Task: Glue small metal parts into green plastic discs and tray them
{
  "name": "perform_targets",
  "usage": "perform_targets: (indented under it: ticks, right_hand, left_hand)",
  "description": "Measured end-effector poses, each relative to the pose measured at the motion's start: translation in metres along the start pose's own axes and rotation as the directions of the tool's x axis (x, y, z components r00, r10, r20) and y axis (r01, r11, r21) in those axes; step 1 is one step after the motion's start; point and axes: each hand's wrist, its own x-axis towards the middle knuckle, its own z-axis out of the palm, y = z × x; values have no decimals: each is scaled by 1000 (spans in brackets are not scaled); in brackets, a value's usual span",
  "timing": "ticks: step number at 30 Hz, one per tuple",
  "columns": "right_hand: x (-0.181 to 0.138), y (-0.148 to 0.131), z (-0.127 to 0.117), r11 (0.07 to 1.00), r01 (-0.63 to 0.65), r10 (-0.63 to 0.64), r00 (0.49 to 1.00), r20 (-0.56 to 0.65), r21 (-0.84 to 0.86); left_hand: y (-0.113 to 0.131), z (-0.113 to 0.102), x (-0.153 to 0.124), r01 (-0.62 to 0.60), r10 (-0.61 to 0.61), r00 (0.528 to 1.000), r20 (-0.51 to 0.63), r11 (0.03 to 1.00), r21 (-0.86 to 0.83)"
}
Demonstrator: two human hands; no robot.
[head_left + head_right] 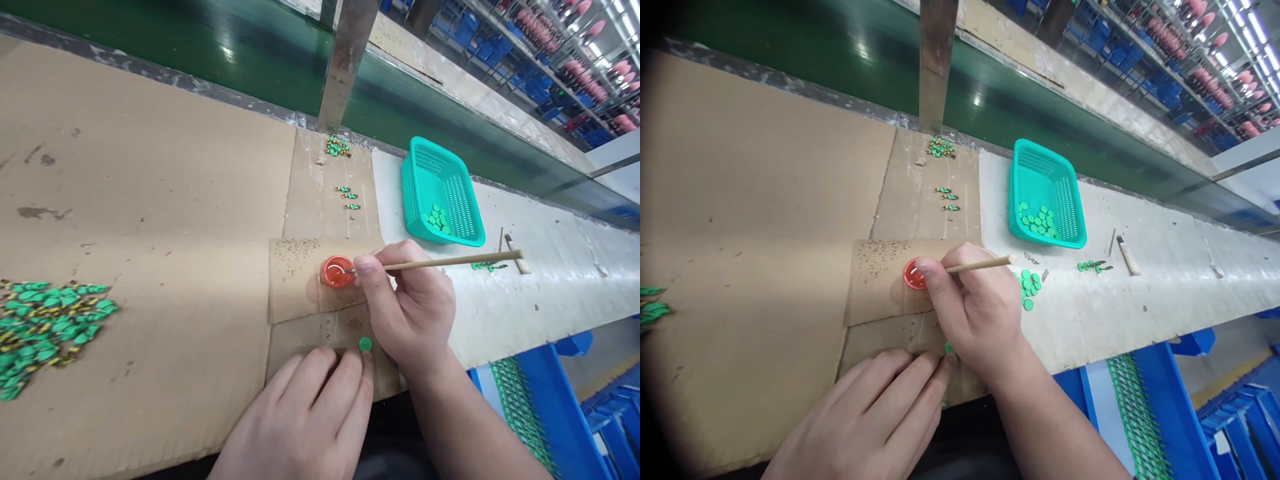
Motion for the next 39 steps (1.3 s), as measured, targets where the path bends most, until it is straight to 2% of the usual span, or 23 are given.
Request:
perform_targets:
  ticks: [4,8,12,15,18,23,31,39]
  right_hand:
    - [-4,-3,-8,996,12,-9,999,-37,84]
    - [-24,-11,-28,988,88,-73,990,-121,127]
    - [-46,-16,-42,987,53,-38,994,-100,153]
    - [-43,-15,-36,982,9,4,998,-68,189]
    - [-27,-10,-21,983,12,-3,999,-50,186]
    - [-10,-2,-3,995,-40,45,998,-52,90]
    - [-9,-1,-1,1000,-21,20,999,-29,-23]
    - [-8,-1,1,1000,-24,24,999,-23,0]
  left_hand:
    - [-1,0,0,-21,21,999,29,1000,-1]
    - [-3,-1,-5,-44,44,997,59,999,-10]
    - [-5,0,-8,-58,59,997,40,998,-23]
    - [-5,1,-6,-64,64,996,54,998,-18]
    - [-4,0,-5,-63,63,994,85,998,-2]
    - [-1,-2,-4,-18,18,998,64,1000,4]
    - [1,0,-3,-2,2,999,43,1000,1]
    - [2,2,-2,-3,3,1000,30,1000,6]
